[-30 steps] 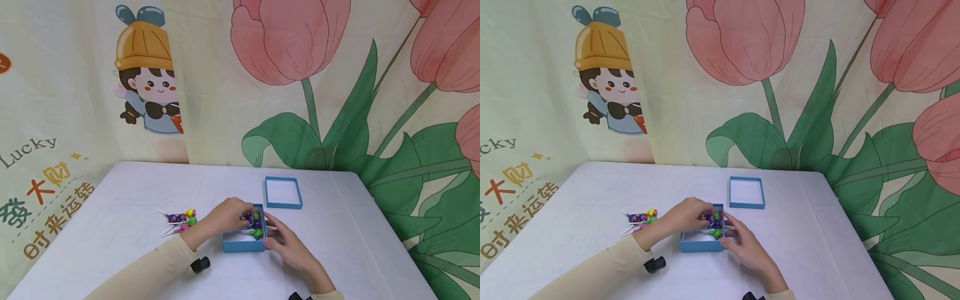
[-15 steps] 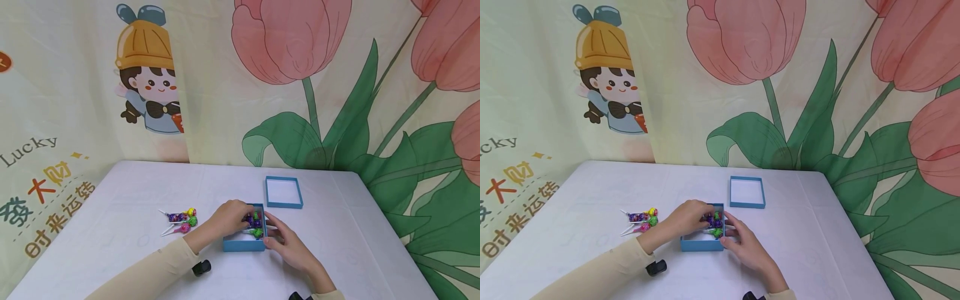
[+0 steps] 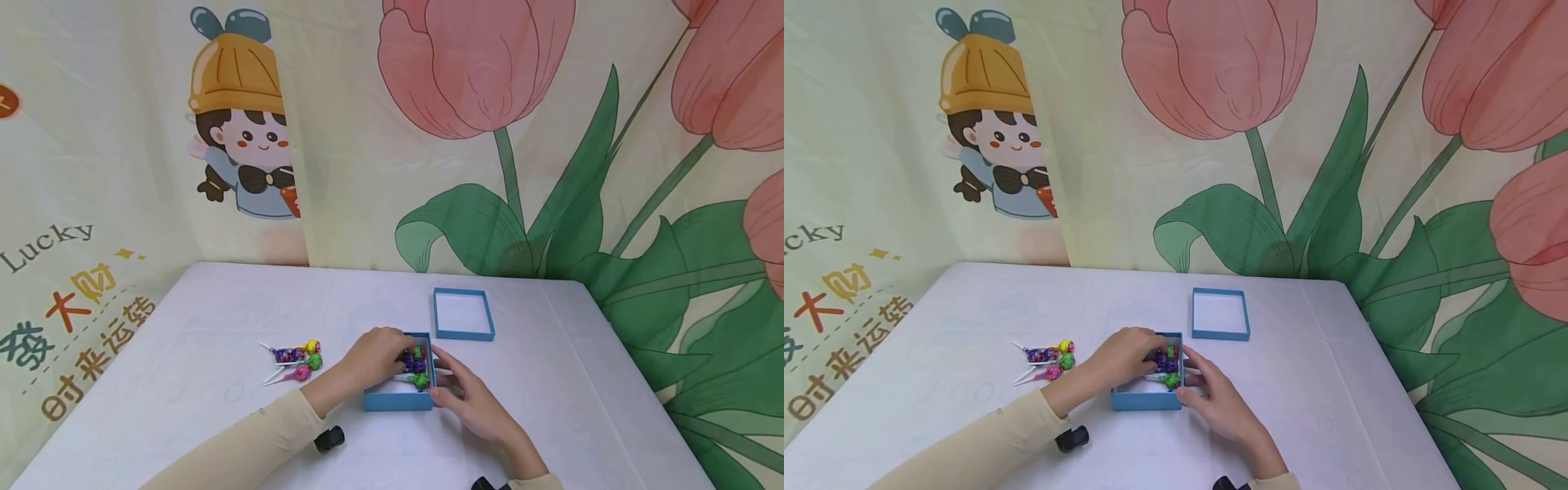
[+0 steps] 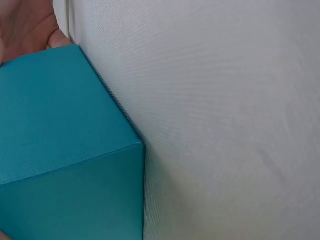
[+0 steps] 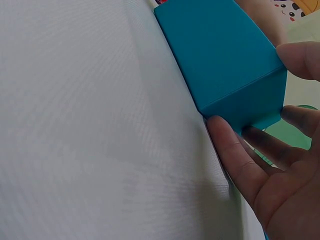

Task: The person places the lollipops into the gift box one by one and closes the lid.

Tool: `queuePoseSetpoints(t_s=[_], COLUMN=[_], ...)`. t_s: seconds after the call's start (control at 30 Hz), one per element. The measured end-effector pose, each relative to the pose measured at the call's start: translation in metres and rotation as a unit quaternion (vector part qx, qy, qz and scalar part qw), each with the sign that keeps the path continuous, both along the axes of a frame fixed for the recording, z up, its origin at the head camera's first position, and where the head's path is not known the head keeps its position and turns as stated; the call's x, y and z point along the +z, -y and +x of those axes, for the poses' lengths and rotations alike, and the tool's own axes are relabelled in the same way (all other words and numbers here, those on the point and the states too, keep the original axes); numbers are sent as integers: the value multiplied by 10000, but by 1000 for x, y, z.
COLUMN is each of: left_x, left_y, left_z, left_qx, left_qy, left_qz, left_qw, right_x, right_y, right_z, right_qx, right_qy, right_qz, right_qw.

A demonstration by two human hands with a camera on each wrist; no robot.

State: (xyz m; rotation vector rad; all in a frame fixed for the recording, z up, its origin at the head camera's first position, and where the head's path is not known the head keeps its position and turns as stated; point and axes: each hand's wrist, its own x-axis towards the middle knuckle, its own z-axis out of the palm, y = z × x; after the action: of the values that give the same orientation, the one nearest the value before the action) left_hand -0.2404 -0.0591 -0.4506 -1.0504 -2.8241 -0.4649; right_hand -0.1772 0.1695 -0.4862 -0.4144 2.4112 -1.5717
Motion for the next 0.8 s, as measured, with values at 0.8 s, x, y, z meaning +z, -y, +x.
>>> queuePoseSetpoints(t_s=[0.8], left_x=[42], left_y=[55], left_z=[-10], left_qx=[355], left_qy=[-255], left_qz=[703], left_qw=[9966], right_x=[-1], right_y=[0], right_z=[-1], right_qx=[-19], right_qy=[-54], right_qz=[51], right_qw=[10000])
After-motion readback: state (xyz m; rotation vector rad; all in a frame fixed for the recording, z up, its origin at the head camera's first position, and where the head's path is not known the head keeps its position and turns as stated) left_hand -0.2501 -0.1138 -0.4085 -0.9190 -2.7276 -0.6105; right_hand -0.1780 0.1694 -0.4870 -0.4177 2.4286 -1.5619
